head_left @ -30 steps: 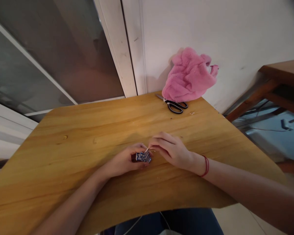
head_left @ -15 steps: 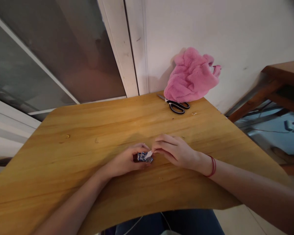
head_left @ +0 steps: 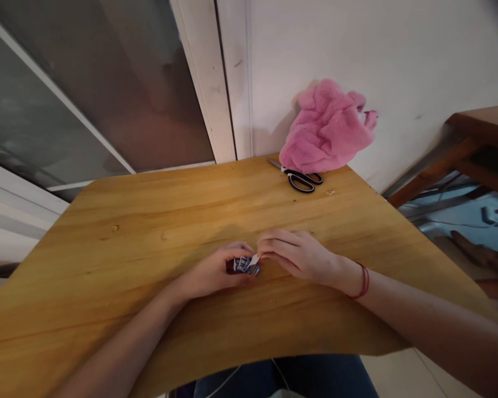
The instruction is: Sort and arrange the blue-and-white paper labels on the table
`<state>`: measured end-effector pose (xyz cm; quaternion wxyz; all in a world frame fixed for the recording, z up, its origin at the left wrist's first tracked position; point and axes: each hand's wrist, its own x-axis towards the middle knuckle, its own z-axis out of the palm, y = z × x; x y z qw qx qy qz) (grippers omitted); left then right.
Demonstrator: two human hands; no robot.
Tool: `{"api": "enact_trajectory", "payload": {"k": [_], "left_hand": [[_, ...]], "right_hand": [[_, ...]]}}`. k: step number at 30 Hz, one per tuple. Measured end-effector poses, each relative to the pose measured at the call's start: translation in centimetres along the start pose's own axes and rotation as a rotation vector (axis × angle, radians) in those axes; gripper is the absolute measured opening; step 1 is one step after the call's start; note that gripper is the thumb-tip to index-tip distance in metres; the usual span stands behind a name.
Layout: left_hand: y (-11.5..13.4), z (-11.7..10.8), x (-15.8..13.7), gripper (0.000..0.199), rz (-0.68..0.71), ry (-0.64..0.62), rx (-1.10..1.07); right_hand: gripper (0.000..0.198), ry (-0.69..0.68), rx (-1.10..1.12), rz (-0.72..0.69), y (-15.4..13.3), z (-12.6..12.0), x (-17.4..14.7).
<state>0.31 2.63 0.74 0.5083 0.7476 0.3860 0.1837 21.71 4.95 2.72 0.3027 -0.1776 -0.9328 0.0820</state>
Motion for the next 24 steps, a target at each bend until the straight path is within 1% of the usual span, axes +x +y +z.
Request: {"api": "enact_trajectory", "payload": {"k": [6,10,19,24], "left_hand": [[0.12,-0.03,-0.05,0.021,-0.007,-0.007,-0.004],[-0.03,-0.01,-0.04,0.023,-0.009,-0.008,0.0],[-0.04,0.04,-0.06,0.023,-0.019,0.0,0.007],[0.14,-0.06,0.01,0.021,0.027,-0.003,0.029]], "right_hand": [[0.021,-0.019,0.039,0.006,-0.32,0.49,-0.04],[0.022,-0.046,0.009,0.003,-0.27,0.72,-0.17],[0.021,-0.035,-0.038,-0.026,0.1,0.46,-0.15],[0.019,-0.056,-0.045,-0.036,-0.33,0.91,-0.33]]}}
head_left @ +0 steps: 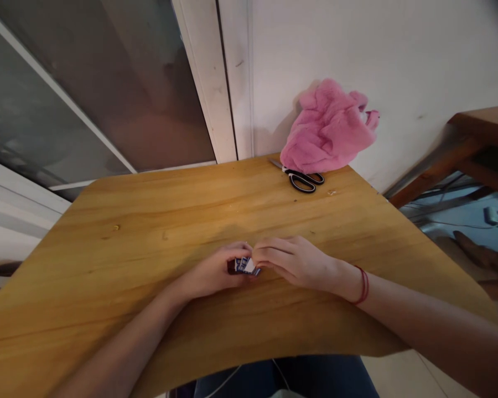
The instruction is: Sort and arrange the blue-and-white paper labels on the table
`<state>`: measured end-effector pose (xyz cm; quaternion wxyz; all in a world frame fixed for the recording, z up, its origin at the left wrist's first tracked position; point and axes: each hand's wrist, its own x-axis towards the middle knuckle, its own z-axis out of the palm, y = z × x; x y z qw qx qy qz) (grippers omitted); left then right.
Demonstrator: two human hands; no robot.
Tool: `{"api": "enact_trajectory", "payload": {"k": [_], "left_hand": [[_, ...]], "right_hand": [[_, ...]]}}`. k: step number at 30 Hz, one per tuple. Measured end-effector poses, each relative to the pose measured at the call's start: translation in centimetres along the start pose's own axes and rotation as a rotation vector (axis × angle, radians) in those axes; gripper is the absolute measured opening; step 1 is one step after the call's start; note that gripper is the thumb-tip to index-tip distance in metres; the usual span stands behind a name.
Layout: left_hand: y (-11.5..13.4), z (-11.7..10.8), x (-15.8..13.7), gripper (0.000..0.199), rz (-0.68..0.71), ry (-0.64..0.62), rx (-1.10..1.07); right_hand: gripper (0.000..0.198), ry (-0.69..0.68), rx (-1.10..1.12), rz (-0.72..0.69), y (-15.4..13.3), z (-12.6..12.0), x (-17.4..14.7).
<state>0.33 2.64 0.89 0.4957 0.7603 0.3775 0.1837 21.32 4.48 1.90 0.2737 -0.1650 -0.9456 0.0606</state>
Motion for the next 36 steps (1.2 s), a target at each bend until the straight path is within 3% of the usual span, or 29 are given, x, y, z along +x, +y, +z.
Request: {"api": "enact_trajectory", "payload": {"k": [15,30,36], "left_hand": [[-0.4,0.1,0.1,0.026,-0.021,0.004,0.012],[-0.8,0.3,0.1,0.028,-0.023,0.004,-0.014],[-0.5,0.2,0.1,0.02,0.024,-0.006,0.046]], "right_hand": [[0.018,0.139,0.056,0.068,0.0,0.9,0.2],[0.016,0.24,-0.046,0.082,-0.5,1.5,0.4],[0.016,0.245,-0.043,0.07,-0.5,1.3,0.4]]}}
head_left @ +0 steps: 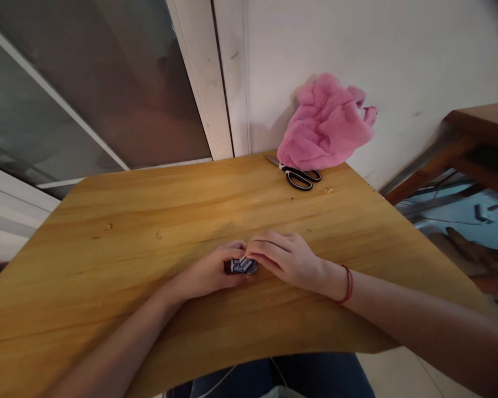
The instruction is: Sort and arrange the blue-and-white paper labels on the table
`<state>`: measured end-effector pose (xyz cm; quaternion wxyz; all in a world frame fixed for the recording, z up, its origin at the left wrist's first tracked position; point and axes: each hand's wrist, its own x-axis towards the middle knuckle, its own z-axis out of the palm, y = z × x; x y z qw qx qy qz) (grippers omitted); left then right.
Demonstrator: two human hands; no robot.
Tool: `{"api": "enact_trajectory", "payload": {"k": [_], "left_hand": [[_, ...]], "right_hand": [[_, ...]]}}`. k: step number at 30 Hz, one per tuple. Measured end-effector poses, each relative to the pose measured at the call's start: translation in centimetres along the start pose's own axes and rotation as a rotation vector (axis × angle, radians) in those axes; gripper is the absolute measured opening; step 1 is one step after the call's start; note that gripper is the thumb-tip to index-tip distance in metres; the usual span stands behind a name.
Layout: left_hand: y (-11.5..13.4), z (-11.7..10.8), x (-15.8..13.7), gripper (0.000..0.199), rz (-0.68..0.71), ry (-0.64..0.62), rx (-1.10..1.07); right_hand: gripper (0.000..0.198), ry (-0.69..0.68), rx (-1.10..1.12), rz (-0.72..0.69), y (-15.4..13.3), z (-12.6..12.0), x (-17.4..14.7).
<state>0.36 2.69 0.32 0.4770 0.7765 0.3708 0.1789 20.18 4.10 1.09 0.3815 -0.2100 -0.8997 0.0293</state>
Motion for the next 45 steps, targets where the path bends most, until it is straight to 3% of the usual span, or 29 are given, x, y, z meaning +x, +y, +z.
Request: {"api": "enact_trajectory", "payload": {"k": [9,33,40,45], "left_hand": [[-0.1,0.0,0.1,0.02,0.031,0.014,0.012],[0.2,0.0,0.0,0.013,0.011,0.0,-0.028],[0.5,0.0,0.0,0.021,0.013,-0.007,-0.034],[0.7,-0.1,0.0,0.021,0.021,-0.004,-0.049]], "right_hand": [[0.015,0.006,0.003,-0.019,-0.1,0.3,0.0],[0.023,-0.139,0.073,-0.147,0.6,-0.3,-0.2],[0.023,-0.3,0.034,-0.113,1.3,-0.7,-0.5],[0.022,-0.34,0.023,-0.095,1.4,-1.2,-0.2]]}}
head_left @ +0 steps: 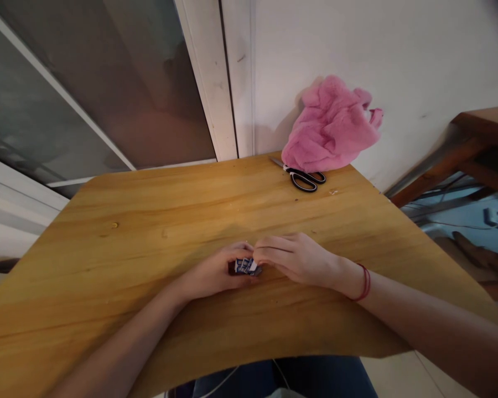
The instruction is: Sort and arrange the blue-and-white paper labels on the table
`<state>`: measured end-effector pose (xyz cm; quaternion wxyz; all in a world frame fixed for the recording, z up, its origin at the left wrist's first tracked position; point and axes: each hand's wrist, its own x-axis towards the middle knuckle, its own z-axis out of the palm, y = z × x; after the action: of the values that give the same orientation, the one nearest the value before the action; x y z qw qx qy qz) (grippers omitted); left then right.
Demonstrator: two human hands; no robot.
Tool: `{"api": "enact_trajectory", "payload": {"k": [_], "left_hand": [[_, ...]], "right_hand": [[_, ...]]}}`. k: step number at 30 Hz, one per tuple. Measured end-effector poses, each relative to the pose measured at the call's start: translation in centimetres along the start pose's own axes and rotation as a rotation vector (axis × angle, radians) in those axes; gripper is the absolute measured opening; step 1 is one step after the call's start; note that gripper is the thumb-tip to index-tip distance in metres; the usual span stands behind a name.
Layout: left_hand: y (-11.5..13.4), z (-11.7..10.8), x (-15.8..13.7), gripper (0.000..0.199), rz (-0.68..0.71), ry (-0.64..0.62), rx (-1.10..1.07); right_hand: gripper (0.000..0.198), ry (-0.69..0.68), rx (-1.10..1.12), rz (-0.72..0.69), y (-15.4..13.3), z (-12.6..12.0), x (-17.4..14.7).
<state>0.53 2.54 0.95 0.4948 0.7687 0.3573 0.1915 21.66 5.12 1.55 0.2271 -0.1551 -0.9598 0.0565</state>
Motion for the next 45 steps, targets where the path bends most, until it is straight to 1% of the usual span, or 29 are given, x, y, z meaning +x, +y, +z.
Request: {"api": "enact_trajectory", "payload": {"k": [4,7,10,21,26,31,38,45], "left_hand": [[0.0,0.0,0.0,0.022,-0.011,-0.009,0.012],[-0.1,0.1,0.0,0.021,-0.027,0.007,0.011],[-0.2,0.2,-0.1,0.022,-0.041,0.016,-0.004],[-0.4,0.1,-0.1,0.021,-0.019,0.003,-0.016],[-0.8,0.4,-0.2,0.021,-0.061,0.01,-0.032],[-1.1,0.4,-0.2,0.025,-0.081,0.002,-0.051],[-0.9,0.4,-0.2,0.028,-0.065,0.015,-0.053],[-0.2,0.2,-0.1,0.026,-0.056,0.003,-0.035]], "right_hand": [[0.02,-0.074,-0.027,0.033,0.0,-0.3,0.0],[0.02,-0.108,-0.041,0.026,-0.1,-0.3,0.0],[0.02,-0.113,-0.032,0.026,-0.3,-0.4,0.0],[0.024,-0.103,-0.094,0.078,-0.9,0.1,0.4],[0.023,-0.13,-0.069,0.113,-0.9,0.3,0.4],[0.023,-0.14,-0.055,0.106,-0.8,0.2,0.4],[0.023,-0.109,0.003,0.117,-0.8,0.3,0.4],[0.023,0.061,0.078,0.131,-0.5,-0.1,0.2]]}}
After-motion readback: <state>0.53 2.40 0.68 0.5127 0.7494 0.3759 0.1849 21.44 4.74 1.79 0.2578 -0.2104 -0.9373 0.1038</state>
